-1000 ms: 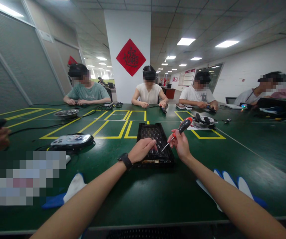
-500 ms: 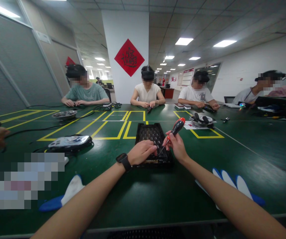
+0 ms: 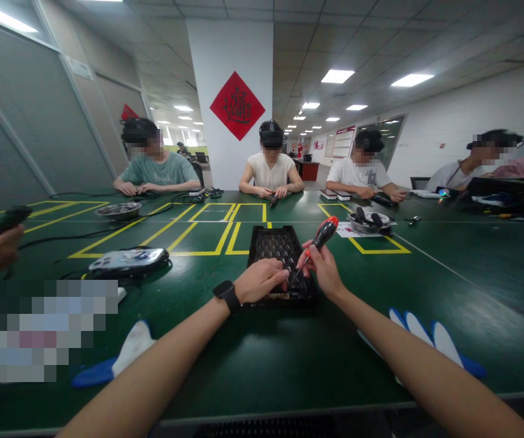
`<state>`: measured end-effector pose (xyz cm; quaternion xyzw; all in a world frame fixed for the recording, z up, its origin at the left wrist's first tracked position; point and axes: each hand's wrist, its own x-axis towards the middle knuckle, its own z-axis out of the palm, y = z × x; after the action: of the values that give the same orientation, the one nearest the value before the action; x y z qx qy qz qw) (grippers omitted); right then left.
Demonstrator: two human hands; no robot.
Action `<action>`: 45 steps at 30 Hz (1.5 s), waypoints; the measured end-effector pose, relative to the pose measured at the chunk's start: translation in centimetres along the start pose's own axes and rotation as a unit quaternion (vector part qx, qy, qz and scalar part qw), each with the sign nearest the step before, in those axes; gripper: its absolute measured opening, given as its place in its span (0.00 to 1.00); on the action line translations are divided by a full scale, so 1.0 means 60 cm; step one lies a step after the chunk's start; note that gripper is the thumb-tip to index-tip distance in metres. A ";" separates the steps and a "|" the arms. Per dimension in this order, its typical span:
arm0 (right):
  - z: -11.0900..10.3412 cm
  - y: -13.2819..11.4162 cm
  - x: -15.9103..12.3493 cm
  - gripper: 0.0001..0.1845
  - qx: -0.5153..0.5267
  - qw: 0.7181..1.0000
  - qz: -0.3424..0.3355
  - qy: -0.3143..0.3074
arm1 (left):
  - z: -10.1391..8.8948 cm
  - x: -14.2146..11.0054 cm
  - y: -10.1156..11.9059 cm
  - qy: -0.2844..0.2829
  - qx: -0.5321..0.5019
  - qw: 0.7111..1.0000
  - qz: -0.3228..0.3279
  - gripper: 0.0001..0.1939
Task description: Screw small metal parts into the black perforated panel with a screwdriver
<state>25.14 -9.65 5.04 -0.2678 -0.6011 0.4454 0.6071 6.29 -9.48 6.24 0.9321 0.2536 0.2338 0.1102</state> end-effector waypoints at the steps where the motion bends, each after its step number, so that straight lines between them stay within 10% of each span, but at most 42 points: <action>1: 0.000 0.000 0.000 0.12 0.001 1.000 0.000 0.002 | 0.000 0.000 0.000 0.001 0.000 1.000 0.000 0.30; 27: 0.020 -0.013 0.003 0.18 0.127 0.990 0.056 -0.009 | 0.017 0.014 0.008 0.132 -0.151 0.966 -0.163 0.15; 45: 0.022 -0.006 -0.001 0.21 0.032 0.999 0.032 -0.030 | 0.035 0.012 -0.003 0.091 -0.251 0.950 -0.162 0.13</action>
<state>23.96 -10.16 5.48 -0.2540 -0.5958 0.4910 0.5826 7.81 -9.14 4.68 0.7952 0.3433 0.3528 0.3540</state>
